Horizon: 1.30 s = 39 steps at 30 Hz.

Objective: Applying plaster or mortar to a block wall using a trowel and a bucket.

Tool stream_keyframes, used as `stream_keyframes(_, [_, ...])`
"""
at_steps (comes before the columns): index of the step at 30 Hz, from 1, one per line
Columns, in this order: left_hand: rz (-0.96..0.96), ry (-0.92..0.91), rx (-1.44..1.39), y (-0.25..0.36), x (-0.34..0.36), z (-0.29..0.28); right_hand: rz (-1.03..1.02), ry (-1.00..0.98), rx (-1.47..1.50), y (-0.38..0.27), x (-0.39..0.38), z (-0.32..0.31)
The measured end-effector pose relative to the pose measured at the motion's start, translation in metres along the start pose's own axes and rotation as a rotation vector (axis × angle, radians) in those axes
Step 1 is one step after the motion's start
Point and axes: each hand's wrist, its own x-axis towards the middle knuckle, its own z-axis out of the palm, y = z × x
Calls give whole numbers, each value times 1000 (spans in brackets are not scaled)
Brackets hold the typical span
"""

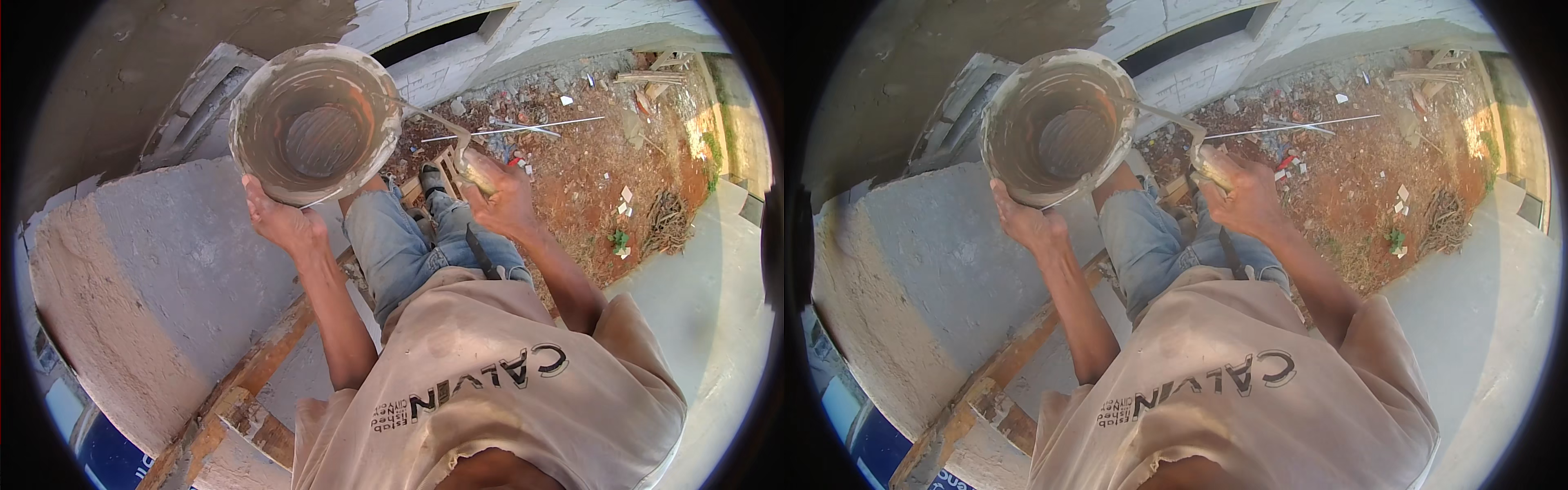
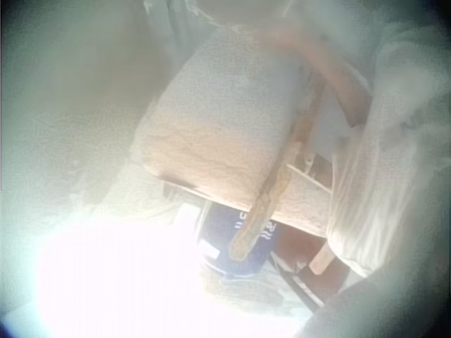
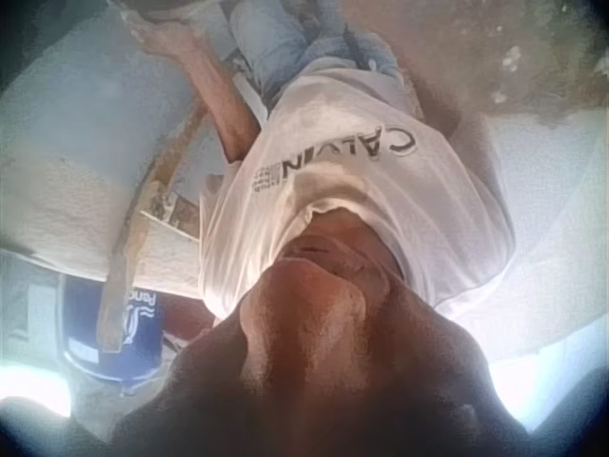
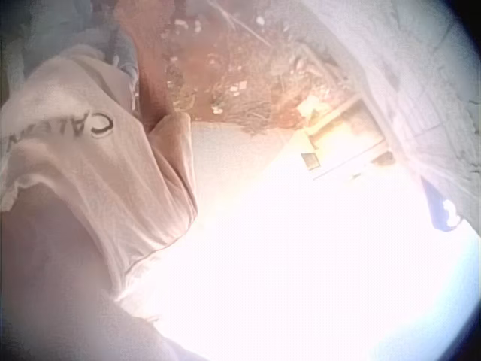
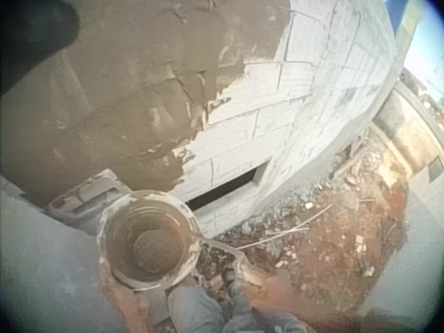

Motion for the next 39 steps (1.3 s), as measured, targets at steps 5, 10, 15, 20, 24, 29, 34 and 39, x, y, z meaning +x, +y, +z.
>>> stream_keyframes(5, [-77,-34,-53,3,-5,-3,-94,47,3,6,-10,14])
stream_keyframes(10, [204,-175,226,-4,-1,-22,90,-140,-254,-5,20,-33])
stream_keyframes(15, [454,-255,395,-3,-20,-5,110,-513,62,-81,8,-39])
stream_keyframes(20, [495,-235,336,-3,-28,0,127,-684,98,-134,-2,-18])
stream_keyframes(24, [532,-236,333,8,-35,4,90,-767,-229,-102,-5,9])
stream_keyframes(29, [522,-257,366,1,-35,-6,-70,-454,-502,-53,17,18])
stream_keyframes(34, [543,-223,376,8,-31,2,73,-661,-85,-89,17,-17])
stream_keyframes(39, [545,-235,349,20,-30,8,25,-695,-339,-87,20,-24])
